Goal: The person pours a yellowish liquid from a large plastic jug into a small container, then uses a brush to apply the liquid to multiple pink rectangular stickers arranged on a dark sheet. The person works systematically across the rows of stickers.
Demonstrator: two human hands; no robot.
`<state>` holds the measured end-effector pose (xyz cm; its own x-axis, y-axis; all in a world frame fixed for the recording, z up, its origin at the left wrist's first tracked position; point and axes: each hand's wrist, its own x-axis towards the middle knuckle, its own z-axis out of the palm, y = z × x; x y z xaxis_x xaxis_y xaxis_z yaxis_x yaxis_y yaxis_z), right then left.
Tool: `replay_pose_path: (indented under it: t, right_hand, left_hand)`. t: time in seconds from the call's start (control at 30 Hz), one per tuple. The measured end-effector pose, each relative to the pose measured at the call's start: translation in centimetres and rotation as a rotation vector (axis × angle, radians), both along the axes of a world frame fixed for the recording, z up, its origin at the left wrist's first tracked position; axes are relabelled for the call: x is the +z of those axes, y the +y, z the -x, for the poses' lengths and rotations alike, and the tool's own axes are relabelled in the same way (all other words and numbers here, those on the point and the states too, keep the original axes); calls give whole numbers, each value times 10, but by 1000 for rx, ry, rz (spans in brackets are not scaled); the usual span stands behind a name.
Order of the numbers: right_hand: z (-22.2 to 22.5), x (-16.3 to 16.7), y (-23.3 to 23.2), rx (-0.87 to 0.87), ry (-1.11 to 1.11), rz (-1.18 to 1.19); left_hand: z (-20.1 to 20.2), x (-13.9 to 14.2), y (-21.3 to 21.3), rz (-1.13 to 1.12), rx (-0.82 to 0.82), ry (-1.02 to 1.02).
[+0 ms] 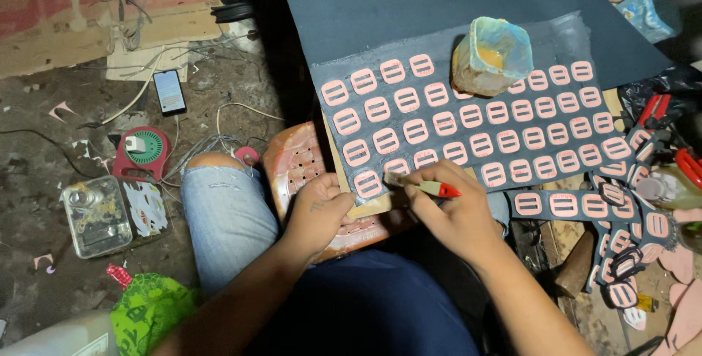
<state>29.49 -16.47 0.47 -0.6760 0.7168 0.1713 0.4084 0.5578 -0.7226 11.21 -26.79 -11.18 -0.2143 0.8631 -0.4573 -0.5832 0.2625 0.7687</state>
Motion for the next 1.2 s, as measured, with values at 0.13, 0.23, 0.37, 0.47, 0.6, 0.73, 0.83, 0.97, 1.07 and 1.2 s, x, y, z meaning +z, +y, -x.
replay_pose_path:
  t: [0.13, 0.23, 0.37, 0.47, 0.6, 0.73, 0.83, 0.97, 1.07, 1.2]
  right_hand:
    - [21, -2, 3, 121, 12, -97]
    - [30, -3, 18, 132, -76, -92]
    - [22, 0, 42, 98, -109, -156]
    - [11, 1, 46, -17, -77, -150]
    - [8, -6, 32, -114, -14, 17]
    - [16, -17, 22, -125, 51, -7]
    - [6, -15, 29, -213, -59, -58]
    - [-7, -14, 33, -164, 10, 90]
    - [-4, -17, 33, -200, -15, 229]
    - [5, -18, 32, -191, -60, 230]
  left_hand:
    - [0, 0, 0, 18, -20, 53]
    - [0, 4, -1, 78, -16, -10]
    - [0, 9, 0, 65, -20, 62]
    - [0, 9, 0, 43, -11, 55]
    - [1, 7, -1, 65, -15, 39]
    - [-1, 5, 0, -40, 21, 6]
    - [0, 5, -1, 9, 1, 11]
    - [-1, 5, 0, 34, -10, 38]
    - [-1, 3, -1, 62, -10, 44]
    - [-1, 3, -2, 5, -5, 81]
